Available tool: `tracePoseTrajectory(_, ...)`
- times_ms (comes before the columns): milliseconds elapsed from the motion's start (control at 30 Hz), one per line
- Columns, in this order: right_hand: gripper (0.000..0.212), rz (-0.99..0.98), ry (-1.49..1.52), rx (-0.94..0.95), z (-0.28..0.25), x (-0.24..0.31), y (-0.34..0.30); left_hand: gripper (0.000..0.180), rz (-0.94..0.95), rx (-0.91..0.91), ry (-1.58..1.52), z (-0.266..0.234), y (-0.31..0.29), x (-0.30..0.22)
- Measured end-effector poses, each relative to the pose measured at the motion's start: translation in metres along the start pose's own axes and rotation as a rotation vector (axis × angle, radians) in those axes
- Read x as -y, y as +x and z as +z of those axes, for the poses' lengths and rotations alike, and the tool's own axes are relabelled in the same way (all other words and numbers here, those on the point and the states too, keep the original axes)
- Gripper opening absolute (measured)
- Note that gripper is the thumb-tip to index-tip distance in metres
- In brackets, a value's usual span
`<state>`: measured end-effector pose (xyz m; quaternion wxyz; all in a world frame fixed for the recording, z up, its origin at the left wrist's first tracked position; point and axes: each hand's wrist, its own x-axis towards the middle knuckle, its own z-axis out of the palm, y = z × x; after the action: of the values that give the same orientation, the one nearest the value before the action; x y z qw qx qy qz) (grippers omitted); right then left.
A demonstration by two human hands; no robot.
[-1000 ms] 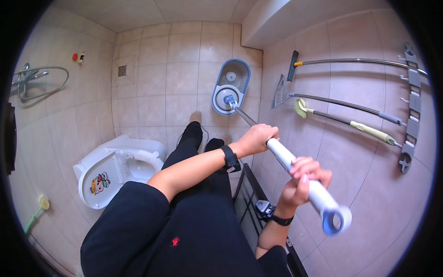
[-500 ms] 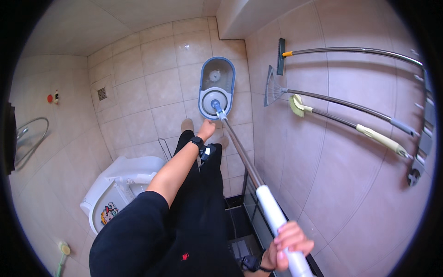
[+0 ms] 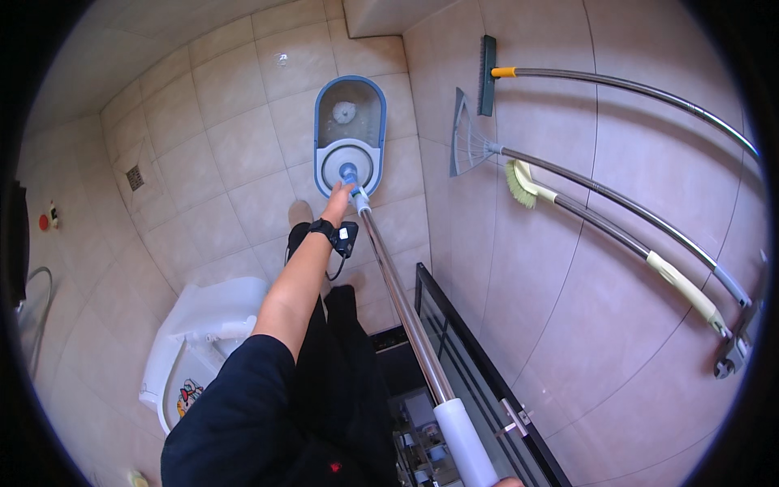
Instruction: Mopping the floor starting in a bathroom and moving into a bedroom.
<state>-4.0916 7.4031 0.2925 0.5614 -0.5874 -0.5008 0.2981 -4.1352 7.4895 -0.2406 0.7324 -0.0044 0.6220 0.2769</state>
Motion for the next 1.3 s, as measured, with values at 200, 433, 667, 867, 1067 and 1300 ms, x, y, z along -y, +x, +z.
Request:
tracePoseTrajectory(200,0.019,0.056,-0.047,-0.096,-0.009,0.001,0.011,0.02,0.497,0.263,0.5,-0.043,0.053,0.039)
tracePoseTrajectory(433,0.018,0.032,-0.101,-0.245,-0.034,-0.02,0.018,0.025,0.786,0.279,1.013,-0.002,-0.008,0.037)
tracePoseTrajectory(667,0.022,-0.002,0.009,-0.082,-0.051,-0.018,-0.005,0.025,1.085,0.167,1.056,0.008,-0.117,0.022)
tracePoseTrajectory(867,0.019,-0.078,0.217,0.126,-0.082,-0.028,-0.018,0.018,1.11,0.178,1.015,0.038,-0.201,0.01)
tracePoseTrajectory(1067,0.017,-0.147,0.223,0.137,-0.205,0.044,-0.061,0.023,1.252,0.516,1.204,0.103,-0.281,0.041)
tracePoseTrajectory(1300,0.017,-0.316,0.296,-0.073,-0.3,0.134,-0.156,0.018,1.029,1.272,1.575,0.154,-0.402,0.095)
